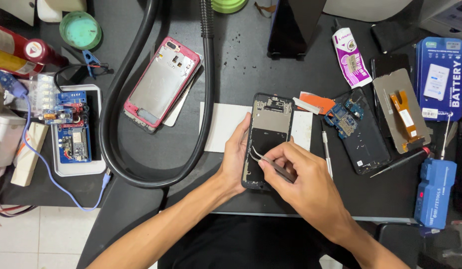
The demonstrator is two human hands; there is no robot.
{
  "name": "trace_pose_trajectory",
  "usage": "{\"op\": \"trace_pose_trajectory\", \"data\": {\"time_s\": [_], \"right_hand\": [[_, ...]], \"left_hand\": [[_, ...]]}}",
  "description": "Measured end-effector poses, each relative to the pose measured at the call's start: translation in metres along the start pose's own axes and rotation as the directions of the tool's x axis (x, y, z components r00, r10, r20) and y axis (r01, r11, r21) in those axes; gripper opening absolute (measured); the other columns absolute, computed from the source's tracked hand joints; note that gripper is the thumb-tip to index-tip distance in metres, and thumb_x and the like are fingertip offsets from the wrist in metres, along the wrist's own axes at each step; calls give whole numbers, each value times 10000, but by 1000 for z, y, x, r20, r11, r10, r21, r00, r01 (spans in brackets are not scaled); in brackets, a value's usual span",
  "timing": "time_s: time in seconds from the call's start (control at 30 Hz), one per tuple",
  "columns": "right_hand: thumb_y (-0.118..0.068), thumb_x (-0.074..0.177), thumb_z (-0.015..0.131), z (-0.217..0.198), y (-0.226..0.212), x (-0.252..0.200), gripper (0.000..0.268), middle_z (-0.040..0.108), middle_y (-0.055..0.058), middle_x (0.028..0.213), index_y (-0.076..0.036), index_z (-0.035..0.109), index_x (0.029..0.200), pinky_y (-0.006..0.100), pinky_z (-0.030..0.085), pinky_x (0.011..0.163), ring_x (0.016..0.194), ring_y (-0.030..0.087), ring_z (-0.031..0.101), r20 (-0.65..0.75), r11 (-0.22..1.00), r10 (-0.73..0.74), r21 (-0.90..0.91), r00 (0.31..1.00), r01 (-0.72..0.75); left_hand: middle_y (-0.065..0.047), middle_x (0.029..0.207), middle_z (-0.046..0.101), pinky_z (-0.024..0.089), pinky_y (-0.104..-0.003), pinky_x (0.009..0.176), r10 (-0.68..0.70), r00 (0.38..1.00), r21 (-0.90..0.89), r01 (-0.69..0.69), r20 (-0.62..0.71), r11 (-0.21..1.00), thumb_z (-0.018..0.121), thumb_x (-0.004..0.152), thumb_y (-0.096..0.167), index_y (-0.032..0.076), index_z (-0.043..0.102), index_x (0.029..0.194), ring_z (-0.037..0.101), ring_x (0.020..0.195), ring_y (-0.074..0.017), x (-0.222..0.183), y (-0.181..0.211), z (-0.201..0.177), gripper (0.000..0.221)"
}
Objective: The person uses a white stylus and a blue electric screwdriver to scrape adhesive residue from the inside of a smartphone chassis. They then use tweezers to remove small debris and place the chassis on a white tile. Finally, they pick up a blue smartphone and position a heat gun over it.
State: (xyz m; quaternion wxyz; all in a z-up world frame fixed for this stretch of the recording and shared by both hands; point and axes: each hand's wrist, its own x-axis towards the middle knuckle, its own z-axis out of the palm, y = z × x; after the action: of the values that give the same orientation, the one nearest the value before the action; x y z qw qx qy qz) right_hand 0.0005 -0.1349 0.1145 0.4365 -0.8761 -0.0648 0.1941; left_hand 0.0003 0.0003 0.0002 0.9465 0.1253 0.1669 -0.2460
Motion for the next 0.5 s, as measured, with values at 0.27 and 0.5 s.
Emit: {"op": "trace_pose_trajectory", "data": {"time_s": [0.27, 0.5], "right_hand": [[-148, 860, 772, 4, 5, 0, 145, 610, 29, 657, -31, 694, 894, 279, 398, 474, 523, 92, 501, 1, 999, -31, -35, 1000, 31], [-93, 908, 758, 28, 22, -11, 157, 601, 101, 835, -14, 667, 1009, 327, 481, 607, 679, 223, 615, -168, 784, -552, -438, 817, 439]], "left_hand": [[-143, 1144, 711, 566, -358, 884, 17, 999, 27, -18, 36, 999, 353, 1101, 542, 15, 620, 1296, 693, 974, -228, -4, 0, 8, 622], [-162, 1112, 709, 569, -356, 879, 94, 952, 1, -98, 290, 995, 335, 1212, 511, -5, 622, 1302, 689, 986, -221, 2, 1, 7, 598]]}}
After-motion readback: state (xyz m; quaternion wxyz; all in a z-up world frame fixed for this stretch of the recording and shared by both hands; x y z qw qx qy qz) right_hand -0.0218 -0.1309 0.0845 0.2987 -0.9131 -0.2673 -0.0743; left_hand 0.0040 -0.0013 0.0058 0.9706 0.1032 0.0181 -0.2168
